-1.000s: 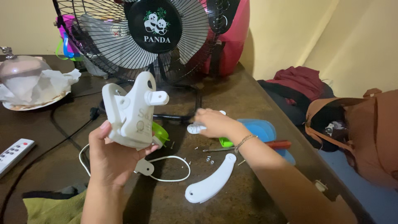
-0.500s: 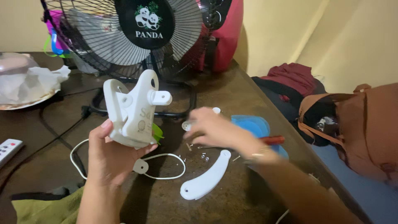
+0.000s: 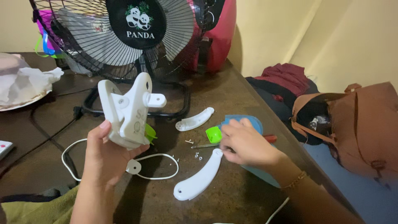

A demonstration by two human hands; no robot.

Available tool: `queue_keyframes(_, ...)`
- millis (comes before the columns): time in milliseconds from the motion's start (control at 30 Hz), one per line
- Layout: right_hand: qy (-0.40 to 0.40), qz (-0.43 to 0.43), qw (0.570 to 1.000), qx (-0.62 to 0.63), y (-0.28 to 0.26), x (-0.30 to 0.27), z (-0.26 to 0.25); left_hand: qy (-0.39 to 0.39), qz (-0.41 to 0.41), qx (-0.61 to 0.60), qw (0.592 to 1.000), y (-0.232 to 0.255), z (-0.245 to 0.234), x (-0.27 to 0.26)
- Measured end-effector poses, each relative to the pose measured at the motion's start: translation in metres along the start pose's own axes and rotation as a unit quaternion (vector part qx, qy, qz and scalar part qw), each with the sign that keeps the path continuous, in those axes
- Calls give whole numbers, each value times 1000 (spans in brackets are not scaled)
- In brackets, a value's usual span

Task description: The person uses a screwdriver to remove screws from a small white and green electric fan, separating the motor housing, fan blades, and base components. The parts are placed on the table as the disassembly progresses.

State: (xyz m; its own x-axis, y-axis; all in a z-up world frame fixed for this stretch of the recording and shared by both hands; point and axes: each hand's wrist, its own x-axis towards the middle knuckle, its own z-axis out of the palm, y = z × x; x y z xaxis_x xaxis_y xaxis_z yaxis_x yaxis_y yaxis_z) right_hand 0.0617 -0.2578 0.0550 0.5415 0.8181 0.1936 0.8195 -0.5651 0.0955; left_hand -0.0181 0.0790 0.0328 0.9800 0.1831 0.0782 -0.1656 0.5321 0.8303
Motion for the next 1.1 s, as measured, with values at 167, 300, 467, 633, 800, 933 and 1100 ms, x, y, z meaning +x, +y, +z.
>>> queue_keyframes(167,55,-75,993,74,-31,33,5,18,-15,1,1000,-5,4,3)
queue_keyframes(300,85,18,996,31,0,33,-3,-4,-18,-6,1000,-8,7,0)
queue_keyframes(467,-14,150,988,13,58,-13,-7,26,-55,5,998,-24,26,1)
queue_keyframes(633,-90,219,971,39,63,-28,23,-24,-65,75,995,-35,37,-1)
queue_keyframes(800,1,152,987,47,79,-36,31,-44,-40,107,992,-45,36,0)
queue_keyframes(933,123,139,973,136,91,-55,17,-57,-39,110,991,-55,35,2)
queue_keyframes(1100,219,193,939,181,81,-59,7,-72,-13,141,987,-56,29,1)
